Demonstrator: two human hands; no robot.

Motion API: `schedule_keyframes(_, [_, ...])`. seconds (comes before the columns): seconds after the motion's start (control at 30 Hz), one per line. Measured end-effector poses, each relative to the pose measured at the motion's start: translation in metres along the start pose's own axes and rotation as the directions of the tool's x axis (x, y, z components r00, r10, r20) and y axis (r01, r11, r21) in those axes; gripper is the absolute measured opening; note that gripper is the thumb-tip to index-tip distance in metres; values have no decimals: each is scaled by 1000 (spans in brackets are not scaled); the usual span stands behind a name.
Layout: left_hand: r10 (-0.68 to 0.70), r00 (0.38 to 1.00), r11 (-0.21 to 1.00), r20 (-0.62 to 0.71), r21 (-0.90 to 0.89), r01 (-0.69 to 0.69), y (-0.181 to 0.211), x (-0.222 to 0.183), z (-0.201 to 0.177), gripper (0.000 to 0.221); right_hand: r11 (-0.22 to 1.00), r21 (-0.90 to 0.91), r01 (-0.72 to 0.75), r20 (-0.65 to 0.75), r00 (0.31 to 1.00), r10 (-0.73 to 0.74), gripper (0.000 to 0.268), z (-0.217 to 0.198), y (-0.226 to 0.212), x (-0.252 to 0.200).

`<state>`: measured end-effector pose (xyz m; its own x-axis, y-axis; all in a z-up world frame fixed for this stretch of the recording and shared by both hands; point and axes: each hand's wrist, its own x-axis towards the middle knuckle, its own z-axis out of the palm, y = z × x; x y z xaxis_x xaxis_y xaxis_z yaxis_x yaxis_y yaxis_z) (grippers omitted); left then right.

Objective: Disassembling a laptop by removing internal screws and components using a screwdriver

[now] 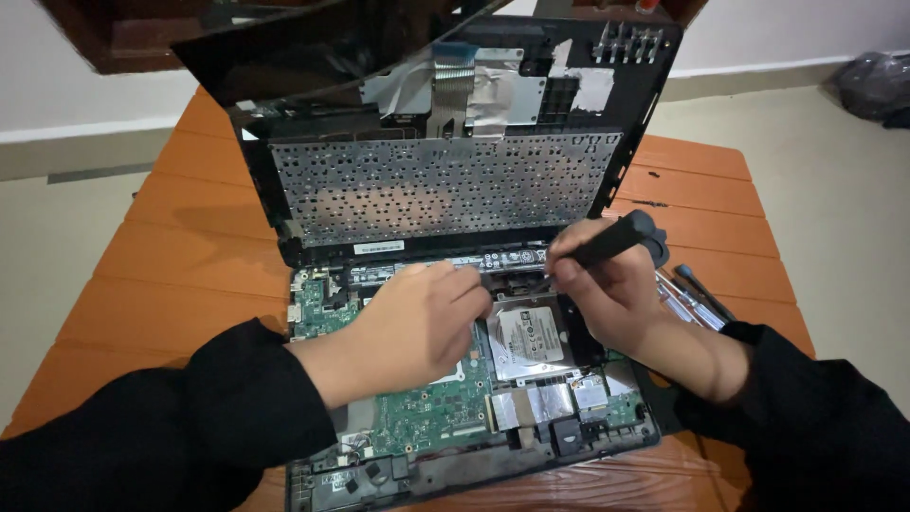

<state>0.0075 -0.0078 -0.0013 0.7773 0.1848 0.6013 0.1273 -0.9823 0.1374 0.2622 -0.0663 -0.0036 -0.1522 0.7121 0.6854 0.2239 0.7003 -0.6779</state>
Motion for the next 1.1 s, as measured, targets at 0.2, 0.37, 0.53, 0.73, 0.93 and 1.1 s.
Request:
schedule_keyframes(0.2, [-5,1000,1000,16,-12,5,0,-1,0,12,988,-156,4,78,997,9,9,-9,-6,0])
schedule_keyframes(0.37, [-41,996,998,80,-51,45,0,-1,-1,16,994,-84,-68,39,997,72,9,-20,-12,-6])
schedule_keyframes(0.53, [-42,993,997,114,-61,49,-3,-2,0,17,981,-144,-133,-4,991,134,20,-24,-36,-16])
schedule_keyframes(0.73, [-57,989,996,140,-58,66,-3,-3,2,18,955,-197,-222,-30,975,220,18,-26,-51,-24])
schedule_keyframes(0.93, [-44,989,996,143,-67,54,-5,-3,3,19,932,-295,-213,76,967,245,18,-38,-47,-37])
schedule_keyframes(1.1, [5,984,999,178,-39,2,-1,-5,-17,17,871,-364,-329,63,925,376,19,-36,-40,-45])
